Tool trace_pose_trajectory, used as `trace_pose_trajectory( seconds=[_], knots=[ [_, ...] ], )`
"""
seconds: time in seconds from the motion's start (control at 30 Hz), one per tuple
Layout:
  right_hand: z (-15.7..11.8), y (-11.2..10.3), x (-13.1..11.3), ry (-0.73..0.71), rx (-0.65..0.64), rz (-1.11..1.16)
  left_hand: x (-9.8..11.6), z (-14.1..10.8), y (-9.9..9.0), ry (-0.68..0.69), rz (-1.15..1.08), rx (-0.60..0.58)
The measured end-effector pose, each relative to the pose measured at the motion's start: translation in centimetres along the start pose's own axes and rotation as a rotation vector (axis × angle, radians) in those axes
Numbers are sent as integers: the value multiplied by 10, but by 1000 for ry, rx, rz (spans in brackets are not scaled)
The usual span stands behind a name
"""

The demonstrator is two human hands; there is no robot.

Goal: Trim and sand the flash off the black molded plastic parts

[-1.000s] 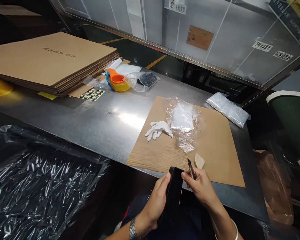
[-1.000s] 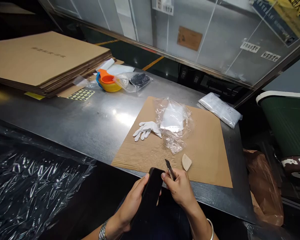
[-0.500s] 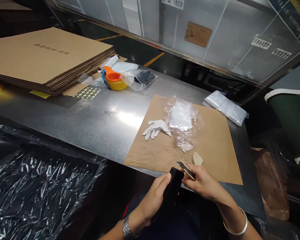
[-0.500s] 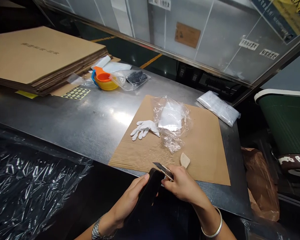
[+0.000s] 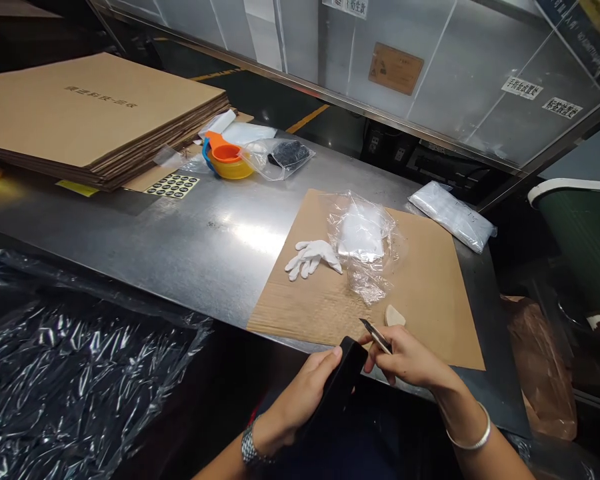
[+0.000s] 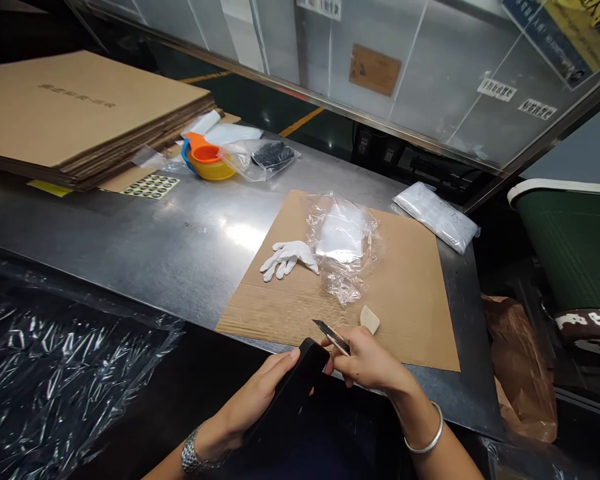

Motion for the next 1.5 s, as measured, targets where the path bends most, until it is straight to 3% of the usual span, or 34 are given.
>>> trace_pose_trajectory(
  seconds=[0.13,0.27,0.43,0.7,0.9,1.0,1.13,1.23,1.3,1.37,1.43,1.5],
  knots=[
    [-2,-1,-6,-7,22,-21,-8,0,2,-63,-90,-2],
    [-3,-1,-10,-6,85,-71,-5,-2,2,-13,-91,85],
    [-1,7,1,32,-34,26,7,-1,10,21,-8,-54],
    [-2,7,6,12,10,109,7,2,8,-30,37,-128],
    [-1,11,10,-27,-106,273,-7,10,7,-179,-221,-325],
    [-9,8,8,-86,-25,324,-7,15,0,-145,-499,-399],
    [-27,6,0,-224,337,8,-1,21,-25,117,-787,-180],
    [-36,21,-7,-354,566,-347,7,16,-26,304,-816,-104],
    [-35,35,-5,-432,589,-430,10,9,-23,373,-745,-49],
    [-33,43,0,-455,539,-376,12,0,-22,398,-647,32],
    [-33,43,4,-440,497,-255,12,-8,-22,389,-549,103],
    [-39,37,4,-366,548,-175,11,-13,-22,371,-445,127]
  ],
)
Point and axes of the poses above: each hand's wrist, its own z-axis towards the middle knuckle, its own y-axis out of the palm, x = y × z, the point moved 7 cm from there along z, towards the middle knuckle, and after that the axes turned 12 degrees about -x, right-handed, at the moved point
